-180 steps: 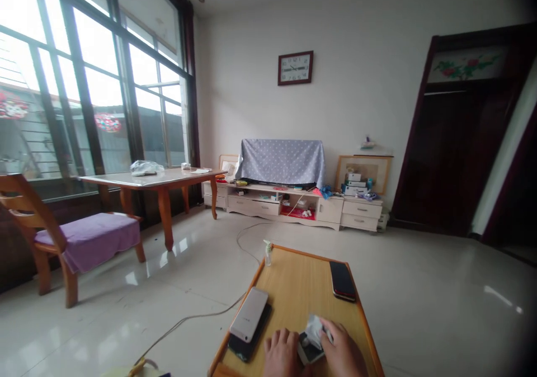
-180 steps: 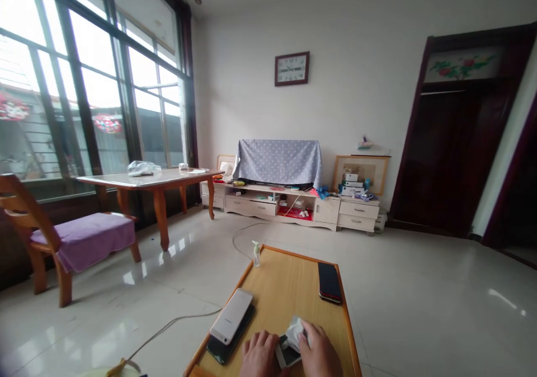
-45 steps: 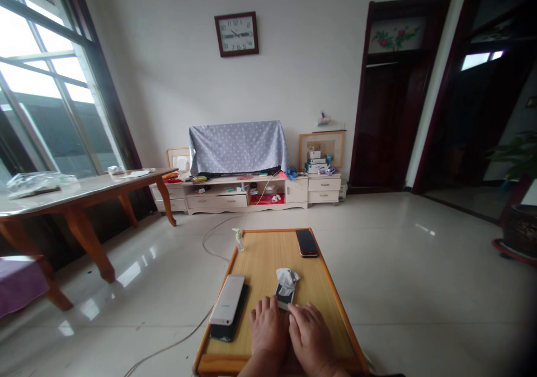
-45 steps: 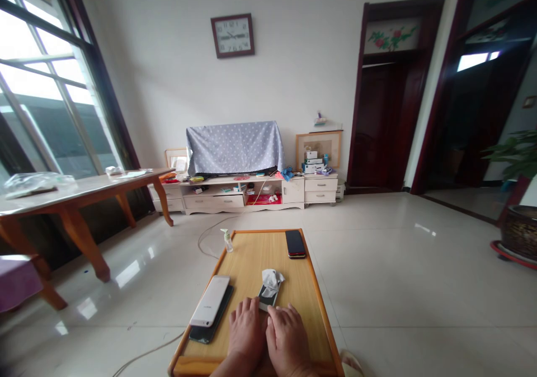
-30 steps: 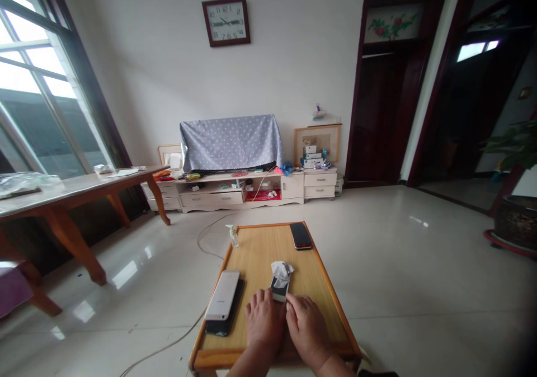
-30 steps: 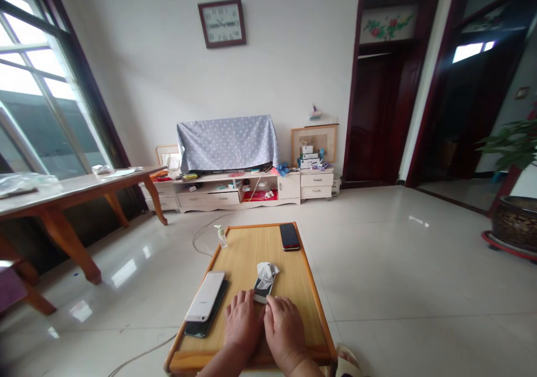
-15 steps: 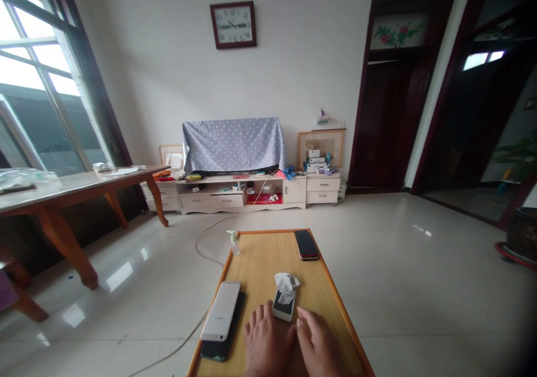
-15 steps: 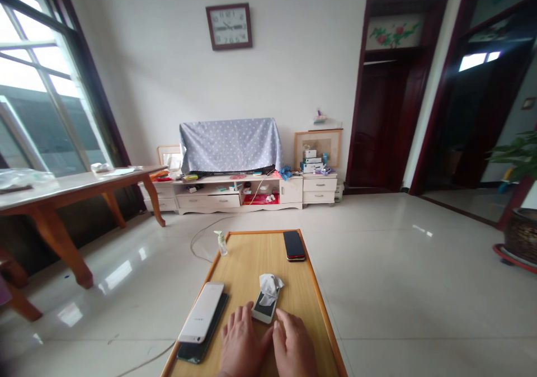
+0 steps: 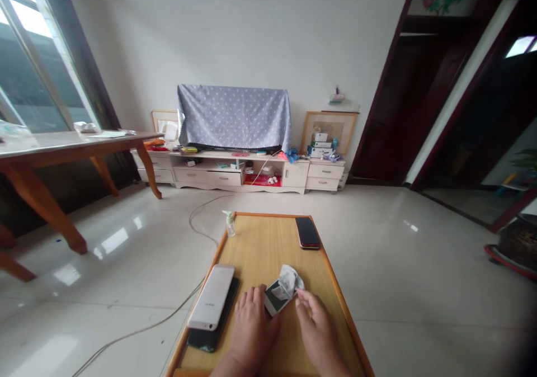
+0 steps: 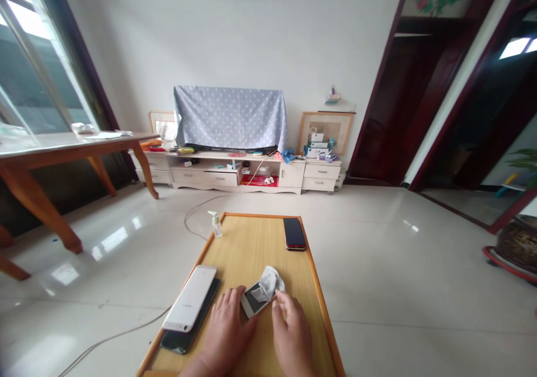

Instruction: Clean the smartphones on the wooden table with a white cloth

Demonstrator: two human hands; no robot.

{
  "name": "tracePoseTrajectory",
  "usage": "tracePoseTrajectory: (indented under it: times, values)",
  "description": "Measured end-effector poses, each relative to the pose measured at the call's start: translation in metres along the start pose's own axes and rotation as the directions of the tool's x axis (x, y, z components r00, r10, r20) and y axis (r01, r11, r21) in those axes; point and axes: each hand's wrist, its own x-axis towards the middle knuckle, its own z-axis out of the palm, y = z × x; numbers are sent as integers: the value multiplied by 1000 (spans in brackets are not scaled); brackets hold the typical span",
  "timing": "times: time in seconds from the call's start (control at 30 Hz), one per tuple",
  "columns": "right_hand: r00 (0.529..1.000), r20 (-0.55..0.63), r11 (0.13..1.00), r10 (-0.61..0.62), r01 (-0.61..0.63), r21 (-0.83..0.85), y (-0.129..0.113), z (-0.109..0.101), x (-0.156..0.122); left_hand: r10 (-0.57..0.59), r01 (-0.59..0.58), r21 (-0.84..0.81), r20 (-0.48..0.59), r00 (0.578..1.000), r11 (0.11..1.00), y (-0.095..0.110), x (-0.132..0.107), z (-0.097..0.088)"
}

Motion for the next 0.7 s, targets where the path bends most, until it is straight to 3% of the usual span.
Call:
tracePoseTrajectory:
  times: [0.13,0.37,0.43,0.53,0.63,0.7]
  values:
    - [995,-87,995,-39,31,-90,-15,4,38,-11,11,-18,8,1000,1000,-3,2,-1]
    - [993,34,937,-113,118,-329,-13,24,69,-21,24,-44,85,996,999,-6,12,-8]
    - [995,21,958,-95,97,-269,-10,27,70,-18,23,-45,109,994,999,-8,15,-9]
    - [998,25,998,60,-60,6,-10,27,73,-8,15,-61,123,992,998,-13,19,-8]
    - [962,153,925,228,-263,276,-12,24,73,7,2,-77,113,994,997,-15,22,-5]
    - [947,207,907,244,-299,296,-10,21,73,20,-12,-76,102,995,997,-15,23,-4]
